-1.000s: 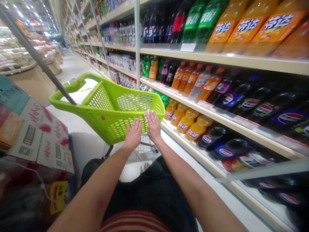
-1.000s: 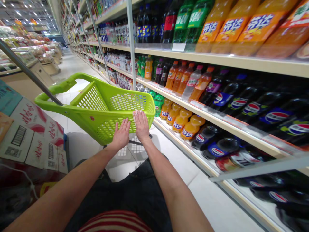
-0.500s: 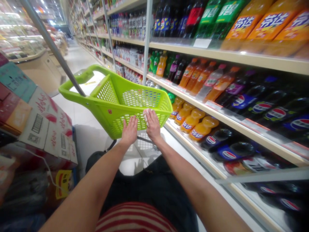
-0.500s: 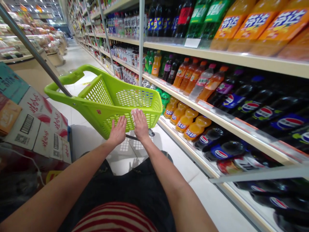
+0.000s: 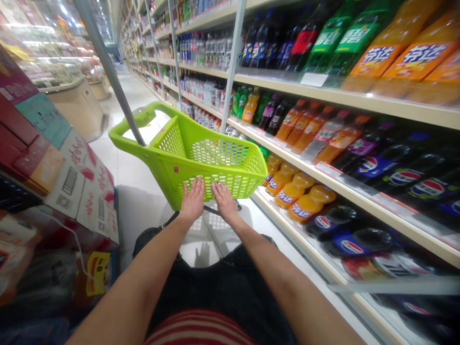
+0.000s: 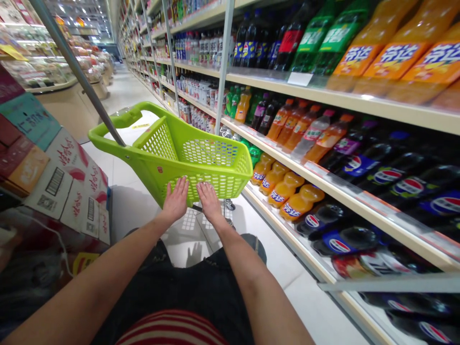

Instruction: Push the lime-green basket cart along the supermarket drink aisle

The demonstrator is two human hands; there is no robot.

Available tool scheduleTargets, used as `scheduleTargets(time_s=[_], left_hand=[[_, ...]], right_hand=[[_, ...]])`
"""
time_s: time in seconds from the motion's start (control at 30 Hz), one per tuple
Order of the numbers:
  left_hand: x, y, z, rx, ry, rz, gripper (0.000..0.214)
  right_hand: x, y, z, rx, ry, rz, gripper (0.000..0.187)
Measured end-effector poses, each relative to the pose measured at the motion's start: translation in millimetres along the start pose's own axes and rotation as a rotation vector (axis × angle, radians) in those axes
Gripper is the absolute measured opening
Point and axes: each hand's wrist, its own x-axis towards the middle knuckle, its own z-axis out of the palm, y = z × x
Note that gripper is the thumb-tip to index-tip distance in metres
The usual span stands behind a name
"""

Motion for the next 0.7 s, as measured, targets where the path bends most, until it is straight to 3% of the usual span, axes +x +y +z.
scheduleTargets(time_s=[0.1,0.23,0.37,0.6,0.7], left_hand=[[-0.9,-7.9,-2.0,0.006,0.015,0.007,0.065],[-1.4,-24.6,-7.4,0.023,0.053,-0.011,0.066],[-3.5,-36.1,-11.1,0.039,0.068,-0.034,0.064],[-14.8,-43.0,-2.3,0.062,0.067,-0.023,0.063],[-16.0,-47.4,-0.4,0.064,0.085,-0.032,0.063]], right_hand=[[8.4,-8.1,-5.9,0.021,0.055,0.002,0.054],[47.7,-23.0,-24.2,0.032,0.187,0.011,0.051],[70.6,-33.2,-22.7,0.012,0.150,-0.045,0.050],[28.6,-30.3,15.7,-0.030,-0.066,-0.107,0.056],[23.4,-32.4,13.4,-0.015,-0.037,-0.126,0.056]])
